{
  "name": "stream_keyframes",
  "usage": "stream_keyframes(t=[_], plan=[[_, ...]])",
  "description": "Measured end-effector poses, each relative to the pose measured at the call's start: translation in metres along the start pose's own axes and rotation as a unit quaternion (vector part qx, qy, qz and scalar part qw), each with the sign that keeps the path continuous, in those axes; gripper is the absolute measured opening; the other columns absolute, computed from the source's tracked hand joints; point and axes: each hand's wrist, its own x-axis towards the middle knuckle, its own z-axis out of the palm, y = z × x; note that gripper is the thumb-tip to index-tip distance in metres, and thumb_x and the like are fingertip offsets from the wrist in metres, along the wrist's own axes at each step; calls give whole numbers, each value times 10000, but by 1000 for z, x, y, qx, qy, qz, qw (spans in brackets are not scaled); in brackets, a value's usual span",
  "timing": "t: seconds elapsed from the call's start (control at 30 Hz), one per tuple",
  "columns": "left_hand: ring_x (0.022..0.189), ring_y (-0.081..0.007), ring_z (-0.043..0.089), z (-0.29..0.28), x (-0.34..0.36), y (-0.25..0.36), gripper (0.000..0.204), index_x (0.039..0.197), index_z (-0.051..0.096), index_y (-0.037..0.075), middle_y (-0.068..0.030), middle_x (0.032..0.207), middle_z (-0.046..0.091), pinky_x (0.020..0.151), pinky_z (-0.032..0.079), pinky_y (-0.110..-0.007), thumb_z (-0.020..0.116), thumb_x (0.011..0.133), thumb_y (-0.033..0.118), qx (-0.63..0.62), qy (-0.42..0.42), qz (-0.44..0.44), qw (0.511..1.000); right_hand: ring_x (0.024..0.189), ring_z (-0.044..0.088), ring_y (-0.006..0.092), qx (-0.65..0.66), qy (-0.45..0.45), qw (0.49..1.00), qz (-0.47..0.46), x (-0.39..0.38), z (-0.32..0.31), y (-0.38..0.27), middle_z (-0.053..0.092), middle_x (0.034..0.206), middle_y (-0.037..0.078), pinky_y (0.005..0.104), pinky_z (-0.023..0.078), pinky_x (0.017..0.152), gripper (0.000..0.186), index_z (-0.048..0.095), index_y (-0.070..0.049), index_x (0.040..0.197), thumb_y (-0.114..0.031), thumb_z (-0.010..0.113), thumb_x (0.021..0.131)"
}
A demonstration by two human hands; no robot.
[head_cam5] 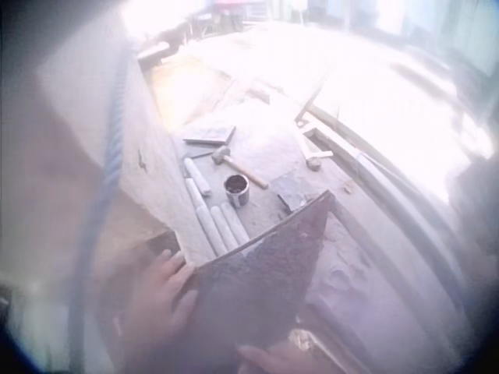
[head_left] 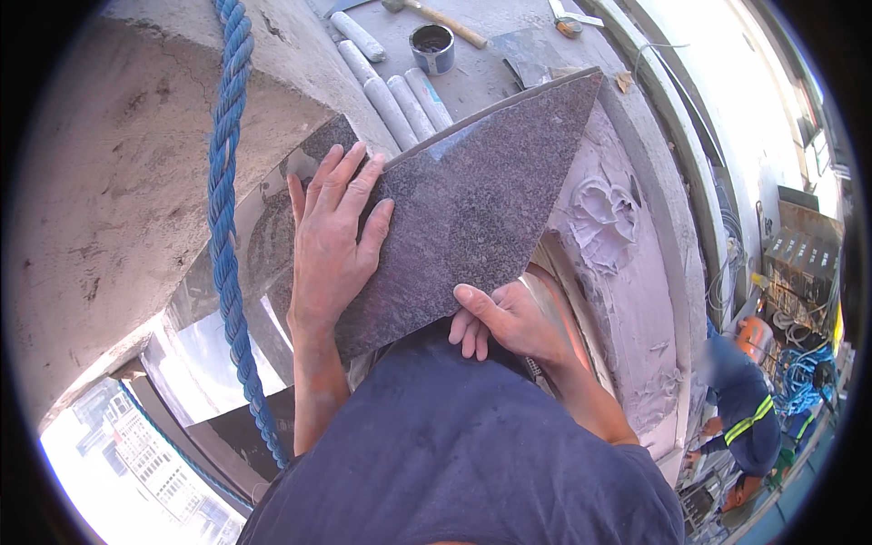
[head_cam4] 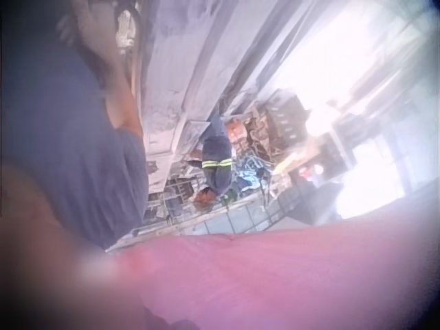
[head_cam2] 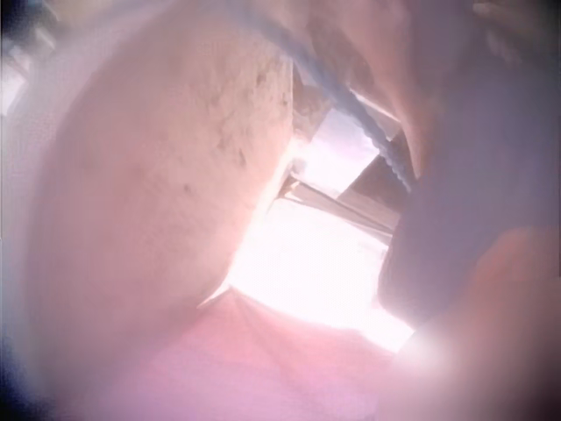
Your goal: The person uses a power tool to cut a stone tile, then lifts and positions the tile into a recessed opening on a high-rise exterior. The person repeatedly adjusts the tile's placement and uses a small tool to align the edges within the frame.
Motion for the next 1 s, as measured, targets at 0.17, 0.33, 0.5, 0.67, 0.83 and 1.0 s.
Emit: stream_keyframes(t=[0.17,0.33,0.5,0.67,0.83,1.0], plan=[[1618,-341,403,10,-5,17,565,1583,589,116,-107,1664,542,1362,111,-646,717,1054,270,-3,-5,-1,1000,712,783,231,49,-14,999,-15,-3,4,-1,810,857,210,294,633,685,644,803,129,1046,-466,583,1161],[1547,-377,498,13,-6,12,583,1548,586,76,-158,1624,570,1339,281,-584,769,1006,189,-83,72,-34,993,819,812,254,74,5,997,-30,4,7,7,827,958,225,324,652,749,656,799,141,1075,-478,596,1154],[1496,-409,544,-5,-23,0,534,1505,622,69,-185,1592,591,1237,442,-520,769,995,131,-70,80,-101,989,772,771,218,-39,24,991,-128,15,-2,23,811,884,167,343,616,728,685,807,111,963,-519,606,1142],[1537,-416,484,-7,-18,-22,534,1525,611,65,-186,1595,574,1296,369,-565,744,1021,181,13,64,-72,995,624,571,140,-132,55,988,-66,10,-8,30,591,585,71,356,492,598,808,664,95,680,-574,604,1131],[1594,-402,400,0,-6,-24,607,1598,547,87,-171,1672,494,1346,246,-617,719,1030,210,54,35,-63,996,601,508,122,-113,55,992,-33,6,-7,27,513,537,51,372,444,563,856,601,78,618,-614,597,1122],[1636,-402,325,-4,4,-17,716,1655,487,96,-174,1716,439,1361,173,-627,741,1014,291,53,0,-70,996,665,528,102,-75,70,993,-66,10,-8,28,553,598,19,347,450,610,748,640,67,677,-537,652,1119]])
